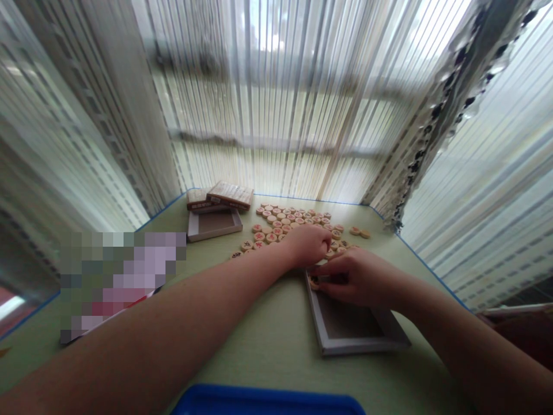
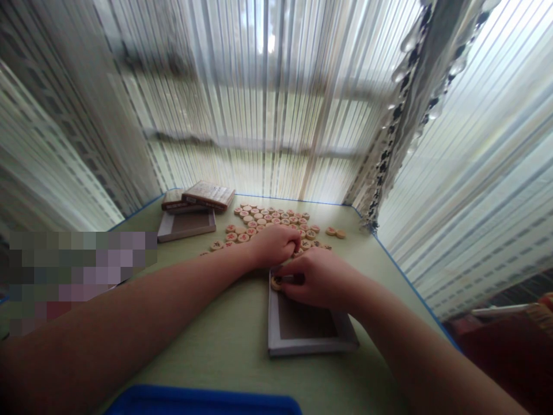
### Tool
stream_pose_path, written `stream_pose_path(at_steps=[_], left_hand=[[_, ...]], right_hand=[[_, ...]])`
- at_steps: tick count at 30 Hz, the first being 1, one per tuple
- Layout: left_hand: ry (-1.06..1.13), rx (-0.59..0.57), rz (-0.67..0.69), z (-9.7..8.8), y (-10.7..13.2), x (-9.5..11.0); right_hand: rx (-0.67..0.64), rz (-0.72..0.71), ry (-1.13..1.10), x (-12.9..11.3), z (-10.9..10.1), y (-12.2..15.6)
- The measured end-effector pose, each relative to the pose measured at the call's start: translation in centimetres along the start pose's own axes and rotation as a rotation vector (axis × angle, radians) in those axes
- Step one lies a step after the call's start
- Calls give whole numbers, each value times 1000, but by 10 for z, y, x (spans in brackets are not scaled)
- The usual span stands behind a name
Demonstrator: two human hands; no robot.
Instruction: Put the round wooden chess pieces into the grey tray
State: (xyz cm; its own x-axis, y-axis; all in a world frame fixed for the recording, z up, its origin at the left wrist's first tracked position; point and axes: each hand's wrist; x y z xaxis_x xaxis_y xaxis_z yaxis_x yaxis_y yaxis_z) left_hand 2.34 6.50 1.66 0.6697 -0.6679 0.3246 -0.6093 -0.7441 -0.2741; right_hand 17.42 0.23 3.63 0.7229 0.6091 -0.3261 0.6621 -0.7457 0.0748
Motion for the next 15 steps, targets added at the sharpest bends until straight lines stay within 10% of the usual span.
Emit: stream_pose_path(at_steps=[15], left_hand=[[-122,2,41,-2,0,4]], right_hand=[[14,14,19,-5,-1,1]])
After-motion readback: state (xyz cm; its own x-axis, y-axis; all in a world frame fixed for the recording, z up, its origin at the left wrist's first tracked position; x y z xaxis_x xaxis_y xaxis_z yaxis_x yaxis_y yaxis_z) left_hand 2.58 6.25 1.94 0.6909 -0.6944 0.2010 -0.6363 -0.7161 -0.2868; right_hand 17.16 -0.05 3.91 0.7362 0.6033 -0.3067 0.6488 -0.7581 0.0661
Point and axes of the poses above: each hand's wrist, its own y-axis away from the middle knuckle, its own z-axis out of the palm, x = y × z, and after that the axes turned 2 degrees about x, right-handed
